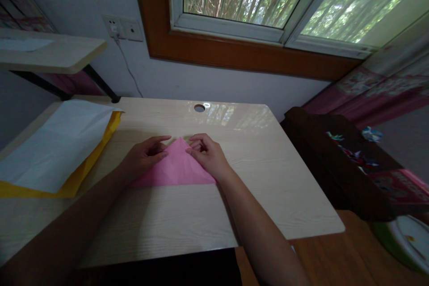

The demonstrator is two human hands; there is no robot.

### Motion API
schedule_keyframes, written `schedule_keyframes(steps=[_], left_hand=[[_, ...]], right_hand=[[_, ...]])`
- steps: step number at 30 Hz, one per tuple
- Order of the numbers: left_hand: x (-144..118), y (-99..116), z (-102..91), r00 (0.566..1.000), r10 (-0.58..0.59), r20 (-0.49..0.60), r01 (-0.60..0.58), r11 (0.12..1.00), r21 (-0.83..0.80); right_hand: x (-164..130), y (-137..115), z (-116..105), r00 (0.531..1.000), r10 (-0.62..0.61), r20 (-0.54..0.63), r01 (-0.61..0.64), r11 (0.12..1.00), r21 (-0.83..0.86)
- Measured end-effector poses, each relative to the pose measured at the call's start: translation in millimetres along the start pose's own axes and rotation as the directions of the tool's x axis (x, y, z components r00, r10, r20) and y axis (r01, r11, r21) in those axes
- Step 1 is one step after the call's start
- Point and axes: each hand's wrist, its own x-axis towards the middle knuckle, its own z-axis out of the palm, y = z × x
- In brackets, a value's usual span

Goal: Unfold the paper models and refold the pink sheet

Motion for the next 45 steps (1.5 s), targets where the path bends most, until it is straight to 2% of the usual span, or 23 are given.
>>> schedule_keyframes(steps=[10,14,17,19,21,23,25,31,35,45], left_hand=[[3,9,-13.9,1.000,-0.027,0.014,0.023,0.975,0.222],[5,5,-17.3,0.999,-0.035,0.029,0.024,0.955,0.297],[5,-1,-16.4,0.999,-0.026,0.032,0.015,0.950,0.312],[6,-4,-15.0,0.999,-0.018,0.026,0.008,0.943,0.333],[7,-7,-14.0,1.000,-0.007,0.011,0.002,0.928,0.371],[8,-8,-13.6,1.000,0.007,-0.011,-0.001,0.904,0.427],[9,-10,-13.8,0.999,0.027,-0.024,-0.012,0.873,0.488],[10,-15,-15.3,0.993,0.121,0.017,-0.105,0.783,0.613],[11,-15,-16.6,0.987,0.158,0.032,-0.139,0.738,0.660],[11,-19,-16.7,0.959,0.273,0.082,-0.233,0.586,0.776]], right_hand=[[4,-5,-14,0.989,0.009,-0.146,-0.007,1.000,0.009],[6,1,-20,0.989,0.018,-0.149,-0.020,1.000,-0.008],[7,6,-23,0.991,0.028,-0.134,-0.042,0.994,-0.104],[7,9,-24,0.992,0.022,-0.128,-0.052,0.971,-0.234],[8,9,-25,0.992,-0.044,-0.121,-0.010,0.911,-0.413],[8,7,-25,0.982,-0.169,-0.088,0.089,0.813,-0.575],[7,2,-20,0.962,-0.274,-0.019,0.193,0.724,-0.662],[1,1,13,0.912,-0.285,0.294,0.410,0.656,-0.634],[-1,13,27,0.902,-0.255,0.349,0.430,0.620,-0.656],[0,16,25,0.893,-0.237,0.382,0.447,0.563,-0.695]])
